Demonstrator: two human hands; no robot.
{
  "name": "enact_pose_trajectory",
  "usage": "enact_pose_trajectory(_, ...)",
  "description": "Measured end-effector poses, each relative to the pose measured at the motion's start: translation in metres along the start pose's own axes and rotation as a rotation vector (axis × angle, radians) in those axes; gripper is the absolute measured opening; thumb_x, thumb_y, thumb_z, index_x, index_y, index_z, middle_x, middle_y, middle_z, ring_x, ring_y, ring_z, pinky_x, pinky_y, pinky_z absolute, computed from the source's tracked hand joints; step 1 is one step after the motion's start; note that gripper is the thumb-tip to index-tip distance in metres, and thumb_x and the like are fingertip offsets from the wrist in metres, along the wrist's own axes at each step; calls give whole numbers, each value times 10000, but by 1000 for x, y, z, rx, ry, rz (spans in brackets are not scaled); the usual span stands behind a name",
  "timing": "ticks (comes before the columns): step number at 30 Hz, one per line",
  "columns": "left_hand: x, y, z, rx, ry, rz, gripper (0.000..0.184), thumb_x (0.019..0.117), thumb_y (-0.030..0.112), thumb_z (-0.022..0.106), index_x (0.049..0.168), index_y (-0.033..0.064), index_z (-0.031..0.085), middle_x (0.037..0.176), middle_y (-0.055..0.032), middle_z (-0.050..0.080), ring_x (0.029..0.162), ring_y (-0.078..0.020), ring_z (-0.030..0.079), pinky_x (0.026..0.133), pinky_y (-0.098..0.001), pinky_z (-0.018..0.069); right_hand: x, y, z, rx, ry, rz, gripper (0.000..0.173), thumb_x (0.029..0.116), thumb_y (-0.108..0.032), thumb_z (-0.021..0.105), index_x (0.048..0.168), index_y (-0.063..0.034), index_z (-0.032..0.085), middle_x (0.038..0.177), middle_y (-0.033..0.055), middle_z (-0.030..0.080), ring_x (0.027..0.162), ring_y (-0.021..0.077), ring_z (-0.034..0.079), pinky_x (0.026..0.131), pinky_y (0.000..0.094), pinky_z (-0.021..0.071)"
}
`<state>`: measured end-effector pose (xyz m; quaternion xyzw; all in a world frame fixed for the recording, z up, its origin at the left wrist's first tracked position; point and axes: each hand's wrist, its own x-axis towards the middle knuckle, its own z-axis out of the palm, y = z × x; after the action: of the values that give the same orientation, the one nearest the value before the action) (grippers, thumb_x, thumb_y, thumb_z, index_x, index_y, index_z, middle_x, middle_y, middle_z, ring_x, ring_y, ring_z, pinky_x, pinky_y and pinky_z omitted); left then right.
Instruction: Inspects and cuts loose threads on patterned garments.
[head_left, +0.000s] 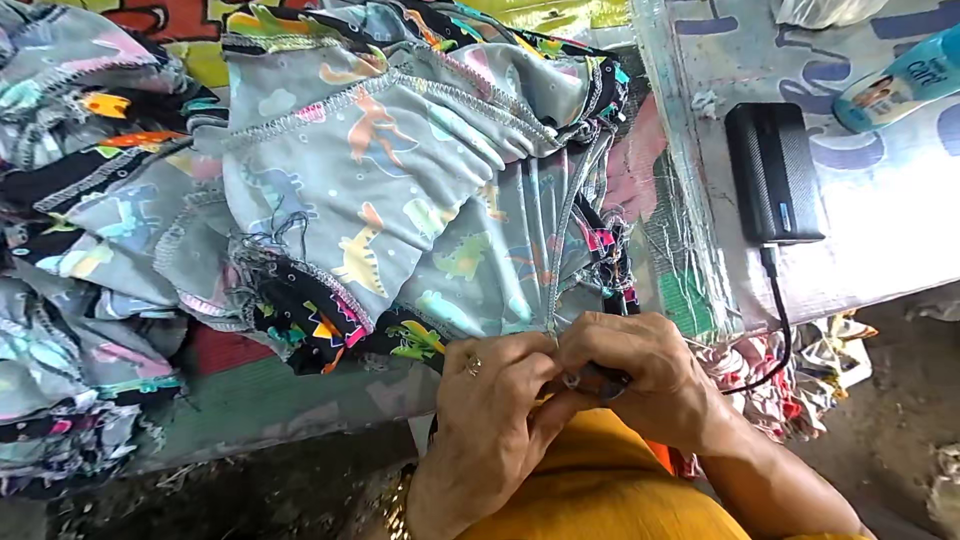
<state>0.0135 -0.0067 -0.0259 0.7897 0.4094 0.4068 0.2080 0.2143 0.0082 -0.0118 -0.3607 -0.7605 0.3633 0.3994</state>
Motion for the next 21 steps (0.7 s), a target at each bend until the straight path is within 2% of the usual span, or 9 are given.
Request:
enact_pose_trajectory(4,4,1,1,2,20,-41,287,1014,402,634,1143,158,554,1057,25,686,996,-34,622,952,-296,411,-1,-1,-3,101,52,45,181,1043,-125,586,973,6,688,824,22,682,759,-27,607,686,112,490)
enact_pose_trajectory(6,5,2,1,7,12,-63,310,1016,429,619,1137,148,569,1018,27,683,953,-26,610,939,-298,392,-1,-1,-6,139,59,60,165,1037,-113,588,976,9,681,808,13,666,733,-33,592,667,107,485)
enact_pose_trajectory(9,7,4,-1,14,-8,-89,306,1026,434,598,1128,146,607,975,34,686,907,-18,600,923,-309,385,0,1,-8,204,48,30,152,1027,-93,600,970,19,684,850,29,664,797,-5,604,722,132,501)
enact_pose_trajectory(12,10,5,-3,32,-53,-75,181,1045,339,584,1078,185,673,965,37,696,918,-41,615,904,-341,385,-3,2,-9,215,38,-65,139,1024,-81,597,979,22,678,893,69,640,861,43,603,763,157,496)
enact_pose_trajectory(14,8,4,-5,30,-72,-33,122,1042,270,571,1071,216,677,962,40,672,922,-57,600,908,-355,377,-8,-1,-8,135,27,-96,128,1028,-94,594,993,1,672,898,81,631,851,65,602,738,165,490)
enact_pose_trajectory(17,0,-1,-7,69,-47,77,140,1042,238,559,1119,208,671,981,10,658,935,-97,595,952,-388,359,-16,-8,-8,-69,34,-52,170,1034,-200,602,1060,-43,661,917,61,658,814,56,621,679,169,494)
enact_pose_trajectory(19,-4,-3,-7,148,-7,157,140,1044,218,543,1135,179,642,1003,-7,680,944,-114,618,976,-392,365,-20,-13,-13,-195,30,1,329,1037,-363,603,1149,-57,646,945,46,676,826,45,628,682,181,504)
enact_pose_trajectory(21,-6,-4,-7,200,16,207,134,1050,201,515,1131,157,613,1018,-12,697,957,-121,633,998,-394,363,-22,-15,-18,-258,9,18,370,1054,-390,554,1191,-56,634,949,47,676,828,57,627,681,200,498)
